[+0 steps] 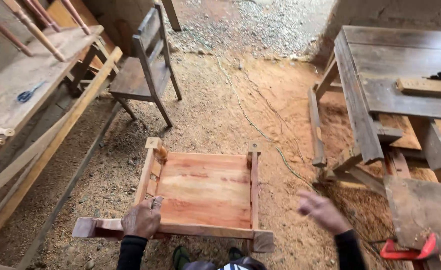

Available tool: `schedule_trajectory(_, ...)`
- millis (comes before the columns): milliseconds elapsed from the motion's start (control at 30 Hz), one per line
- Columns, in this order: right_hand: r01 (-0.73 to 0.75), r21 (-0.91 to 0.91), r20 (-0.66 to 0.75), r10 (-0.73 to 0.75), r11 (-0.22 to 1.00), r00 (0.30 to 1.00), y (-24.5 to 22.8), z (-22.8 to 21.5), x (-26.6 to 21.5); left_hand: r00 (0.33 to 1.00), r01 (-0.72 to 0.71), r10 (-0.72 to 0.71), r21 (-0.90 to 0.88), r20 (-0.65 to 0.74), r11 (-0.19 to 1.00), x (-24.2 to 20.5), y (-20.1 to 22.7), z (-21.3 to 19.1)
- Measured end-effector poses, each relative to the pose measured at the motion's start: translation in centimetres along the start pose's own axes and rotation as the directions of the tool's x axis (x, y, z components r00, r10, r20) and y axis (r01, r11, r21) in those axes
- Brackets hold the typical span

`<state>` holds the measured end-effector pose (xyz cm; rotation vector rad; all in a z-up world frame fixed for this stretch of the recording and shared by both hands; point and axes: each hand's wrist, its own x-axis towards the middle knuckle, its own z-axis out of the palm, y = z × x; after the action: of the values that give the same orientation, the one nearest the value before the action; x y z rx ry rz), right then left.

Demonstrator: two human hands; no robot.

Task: Sanding the wooden surfaces of a chair using a sandpaper block to prepare it for finishing.

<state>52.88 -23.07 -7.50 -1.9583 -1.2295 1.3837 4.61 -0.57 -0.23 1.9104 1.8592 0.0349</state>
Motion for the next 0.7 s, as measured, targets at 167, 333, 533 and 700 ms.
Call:
schedule_trajectory(167, 0.006, 0.126, 0.013, -0.008, 0.992, 1.000, 4.6, 1.0, 1.7, 1.000, -0.014, 0.015, 0.034, -0.026, 0.999, 0.5, -1.5, 1.9)
schedule_trajectory(333, -0.095, 0.163, -0.129, 0.117, 0.982, 0.985, -1.5, -6.2, -2.9, 0.998, -0.060, 0.060, 0.055, -0.001, 0.997, 1.9, -2.8, 2.8)
schedule_trajectory(533, 0.123, 0.314, -0.379, 0.005, 0.942, 0.925, 15.0, -25.8, -7.8, 0.996, -0.075, 0.071, 0.080, 0.057, 0.994, 1.3, -1.5, 1.6)
schedule_trajectory(700, 0.155, 0.336, -0.362, -0.024, 0.929, 0.932, 18.0, -35.8, -12.5, 0.993, -0.047, 0.022, 0.207, 0.120, 0.977, 0.9, -0.4, 0.5)
